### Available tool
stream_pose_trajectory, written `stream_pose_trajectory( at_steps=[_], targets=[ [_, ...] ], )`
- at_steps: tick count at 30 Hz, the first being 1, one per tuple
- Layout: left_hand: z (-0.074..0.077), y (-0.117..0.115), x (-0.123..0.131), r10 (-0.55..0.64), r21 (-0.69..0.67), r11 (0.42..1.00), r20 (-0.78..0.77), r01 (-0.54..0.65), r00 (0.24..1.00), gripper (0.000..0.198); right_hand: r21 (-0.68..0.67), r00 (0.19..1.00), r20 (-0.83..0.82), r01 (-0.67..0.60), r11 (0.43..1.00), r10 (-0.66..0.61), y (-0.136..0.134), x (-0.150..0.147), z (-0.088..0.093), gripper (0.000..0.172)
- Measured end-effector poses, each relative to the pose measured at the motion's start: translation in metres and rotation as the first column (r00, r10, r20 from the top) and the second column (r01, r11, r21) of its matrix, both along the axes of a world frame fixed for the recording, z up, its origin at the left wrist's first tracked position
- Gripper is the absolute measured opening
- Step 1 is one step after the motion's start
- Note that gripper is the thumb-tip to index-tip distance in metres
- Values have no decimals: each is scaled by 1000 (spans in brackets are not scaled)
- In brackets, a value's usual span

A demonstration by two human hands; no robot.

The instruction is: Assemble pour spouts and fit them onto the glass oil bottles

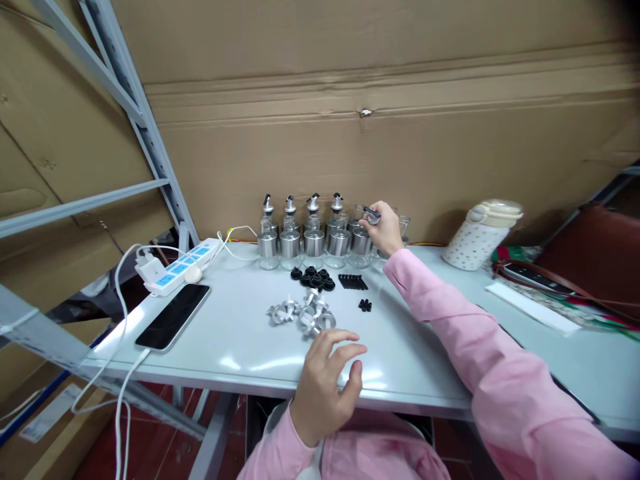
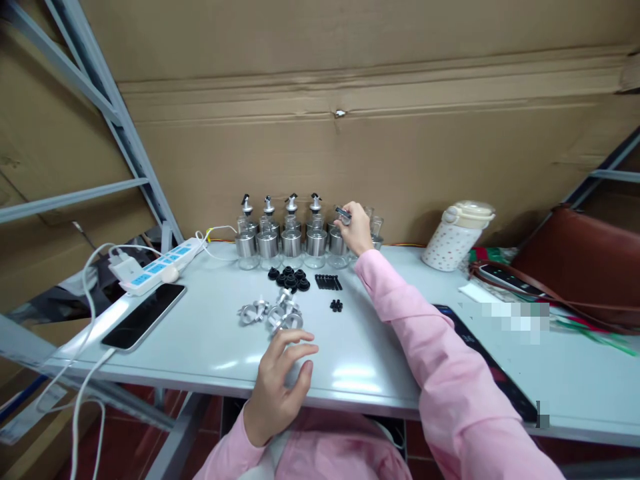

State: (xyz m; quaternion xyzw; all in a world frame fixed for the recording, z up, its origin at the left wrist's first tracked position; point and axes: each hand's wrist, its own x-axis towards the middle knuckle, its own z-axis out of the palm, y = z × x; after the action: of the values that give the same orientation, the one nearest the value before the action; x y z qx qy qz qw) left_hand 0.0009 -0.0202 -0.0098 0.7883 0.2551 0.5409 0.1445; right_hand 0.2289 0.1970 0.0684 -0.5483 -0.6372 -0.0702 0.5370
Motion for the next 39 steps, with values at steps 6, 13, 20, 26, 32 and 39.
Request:
stream_pose_trajectory(
  at_steps=[6, 13, 20, 26, 32, 39],
  targets=[
    [1, 1, 2, 42, -7, 999, -7, -42, 999, 21, 50, 999, -28, 27, 998, -26, 1, -8, -2, 21],
    [-5, 2, 3, 223, -140, 968, 90, -209, 971, 31, 249, 996, 63, -71, 966, 57, -78, -62, 1, 12],
    [-16, 9, 6, 240, -290, 941, 215, -173, 947, 44, -64, 903, -8, -430, 901, 430, -134, -107, -9, 6],
    [-15, 10, 5, 234, -394, 906, 167, -153, 958, 44, -61, 874, -53, -486, 872, 484, -151, -113, -23, 16],
    [-17, 9, 4, 261, -465, 873, 189, -148, 947, 43, 56, 882, 146, -459, 887, 448, -150, -109, -31, 12],
    [-12, 11, 3, 246, -470, 871, 157, -147, 957, 40, 154, 835, 366, -490, 858, 410, -145, -101, -32, 33]
  ],
)
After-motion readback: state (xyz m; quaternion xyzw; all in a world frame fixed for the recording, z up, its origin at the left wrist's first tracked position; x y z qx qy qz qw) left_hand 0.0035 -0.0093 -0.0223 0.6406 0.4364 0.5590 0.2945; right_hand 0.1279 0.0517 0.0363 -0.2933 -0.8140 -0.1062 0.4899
